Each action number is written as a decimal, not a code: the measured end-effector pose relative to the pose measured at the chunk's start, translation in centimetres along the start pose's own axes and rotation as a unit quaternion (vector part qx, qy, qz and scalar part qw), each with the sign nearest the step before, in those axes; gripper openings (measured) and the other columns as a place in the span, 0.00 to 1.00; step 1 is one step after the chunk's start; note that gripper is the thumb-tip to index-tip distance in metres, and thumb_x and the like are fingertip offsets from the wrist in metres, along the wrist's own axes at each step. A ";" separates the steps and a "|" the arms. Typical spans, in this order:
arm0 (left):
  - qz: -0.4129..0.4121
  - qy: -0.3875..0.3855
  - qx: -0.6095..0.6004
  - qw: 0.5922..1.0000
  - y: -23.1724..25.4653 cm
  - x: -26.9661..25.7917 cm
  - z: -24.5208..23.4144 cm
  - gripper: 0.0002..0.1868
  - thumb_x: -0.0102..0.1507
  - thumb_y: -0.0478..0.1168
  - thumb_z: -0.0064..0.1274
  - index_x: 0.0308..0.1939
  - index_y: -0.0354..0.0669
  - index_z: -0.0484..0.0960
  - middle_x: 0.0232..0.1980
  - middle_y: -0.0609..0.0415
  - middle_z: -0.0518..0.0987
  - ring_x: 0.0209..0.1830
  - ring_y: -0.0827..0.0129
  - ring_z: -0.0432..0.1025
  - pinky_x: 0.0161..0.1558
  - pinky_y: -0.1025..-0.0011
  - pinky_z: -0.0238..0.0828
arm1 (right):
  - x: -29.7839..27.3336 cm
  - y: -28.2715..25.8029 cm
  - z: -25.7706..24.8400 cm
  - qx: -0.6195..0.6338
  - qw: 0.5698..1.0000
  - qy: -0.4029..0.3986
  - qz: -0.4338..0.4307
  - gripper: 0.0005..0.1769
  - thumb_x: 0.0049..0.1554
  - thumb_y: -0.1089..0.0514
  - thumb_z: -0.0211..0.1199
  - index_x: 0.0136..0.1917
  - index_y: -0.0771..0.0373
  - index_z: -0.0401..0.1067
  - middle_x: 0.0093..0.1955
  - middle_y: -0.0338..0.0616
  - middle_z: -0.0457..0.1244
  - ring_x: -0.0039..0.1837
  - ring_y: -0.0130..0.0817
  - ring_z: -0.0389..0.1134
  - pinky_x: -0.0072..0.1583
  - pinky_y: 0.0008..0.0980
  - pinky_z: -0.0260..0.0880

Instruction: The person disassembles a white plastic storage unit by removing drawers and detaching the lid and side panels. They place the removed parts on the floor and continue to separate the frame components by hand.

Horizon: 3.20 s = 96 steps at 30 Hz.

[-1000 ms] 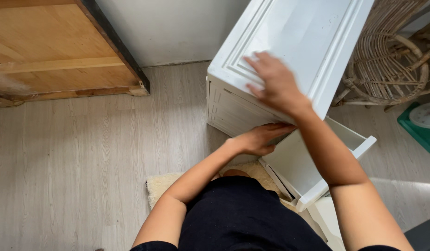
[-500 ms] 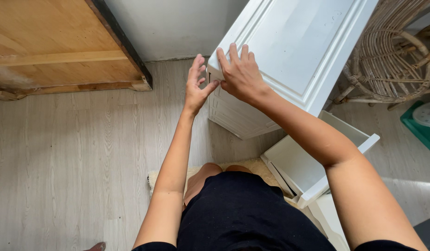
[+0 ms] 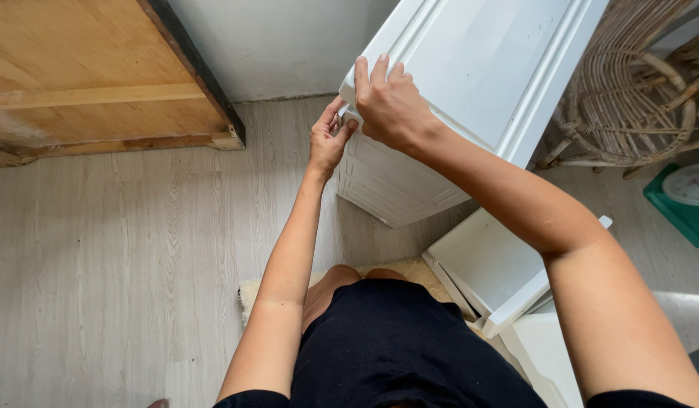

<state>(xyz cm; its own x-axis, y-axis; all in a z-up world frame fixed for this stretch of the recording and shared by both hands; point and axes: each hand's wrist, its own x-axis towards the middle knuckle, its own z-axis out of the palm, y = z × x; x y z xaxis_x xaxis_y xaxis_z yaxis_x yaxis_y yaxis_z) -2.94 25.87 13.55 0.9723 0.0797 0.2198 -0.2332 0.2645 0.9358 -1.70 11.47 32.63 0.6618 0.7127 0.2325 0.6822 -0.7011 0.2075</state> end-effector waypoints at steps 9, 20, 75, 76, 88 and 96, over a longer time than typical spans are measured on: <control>0.028 0.018 0.059 0.998 1.1 -0.2 1.6 0.36 0.64 0.35 0.61 0.76 0.40 0.67 0.64 0.60 0.70 0.49 0.76 0.57 0.52 0.79 0.59 | -0.4 2.7 -3.5 0.039 0.999 -0.009 0.009 0.33 0.39 0.64 0.73 0.57 0.75 0.65 0.48 0.61 0.65 0.47 0.54 0.71 0.40 0.45 0.74; -0.003 0.118 0.278 0.953 3.2 -4.1 7.3 0.62 0.61 0.52 0.65 0.81 0.38 0.32 0.84 0.37 0.36 0.85 0.46 0.34 0.80 0.51 0.36 | -5.3 7.4 2.9 0.174 0.974 0.116 0.085 0.30 0.56 0.43 0.76 0.68 0.52 0.72 0.64 0.42 0.68 0.59 0.42 0.72 0.56 0.38 0.75; 0.343 0.131 0.612 0.700 7.0 -4.9 -1.4 0.25 0.66 0.40 0.62 0.67 0.62 0.76 0.67 0.60 0.68 0.77 0.53 0.51 0.77 0.36 0.47 | -22.6 25.9 16.6 0.807 0.409 0.288 0.313 0.25 0.66 0.43 0.52 0.57 0.69 0.72 0.53 0.54 0.68 0.52 0.41 0.71 0.55 0.38 0.74; 0.363 0.135 0.566 0.728 6.5 -5.6 -1.6 0.24 0.68 0.40 0.62 0.67 0.60 0.75 0.68 0.59 0.67 0.79 0.51 0.50 0.81 0.36 0.45 | -21.9 26.2 17.8 0.815 0.417 0.273 0.295 0.28 0.66 0.41 0.52 0.57 0.71 0.72 0.53 0.55 0.68 0.53 0.41 0.71 0.56 0.38 0.74; 0.375 0.053 0.568 0.731 5.3 1.4 -9.2 0.25 0.65 0.31 0.62 0.63 0.60 0.78 0.67 0.58 0.75 0.77 0.55 0.55 0.80 0.42 0.40 | -14.4 20.8 15.3 0.737 0.478 0.337 0.339 0.31 0.55 0.41 0.56 0.56 0.72 0.71 0.50 0.57 0.68 0.49 0.41 0.75 0.49 0.36 0.78; 0.388 0.038 0.585 0.711 9.2 7.1 -8.0 0.25 0.71 0.26 0.59 0.62 0.66 0.84 0.79 0.60 0.66 0.84 0.53 0.47 0.84 0.47 0.49 | -17.3 25.4 15.0 0.669 0.569 0.204 0.433 0.17 0.66 0.51 0.61 0.49 0.70 0.74 0.44 0.44 0.66 0.45 0.33 0.67 0.46 0.35 0.69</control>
<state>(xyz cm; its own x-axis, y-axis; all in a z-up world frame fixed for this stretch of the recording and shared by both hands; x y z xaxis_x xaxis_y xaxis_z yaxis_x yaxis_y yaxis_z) 1.70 36.52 21.57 0.5442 -0.1711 0.8213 -0.4822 -0.8649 0.1392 8.82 -18.34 19.59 0.9887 -0.1430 -0.0445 -0.0374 0.0518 -0.9980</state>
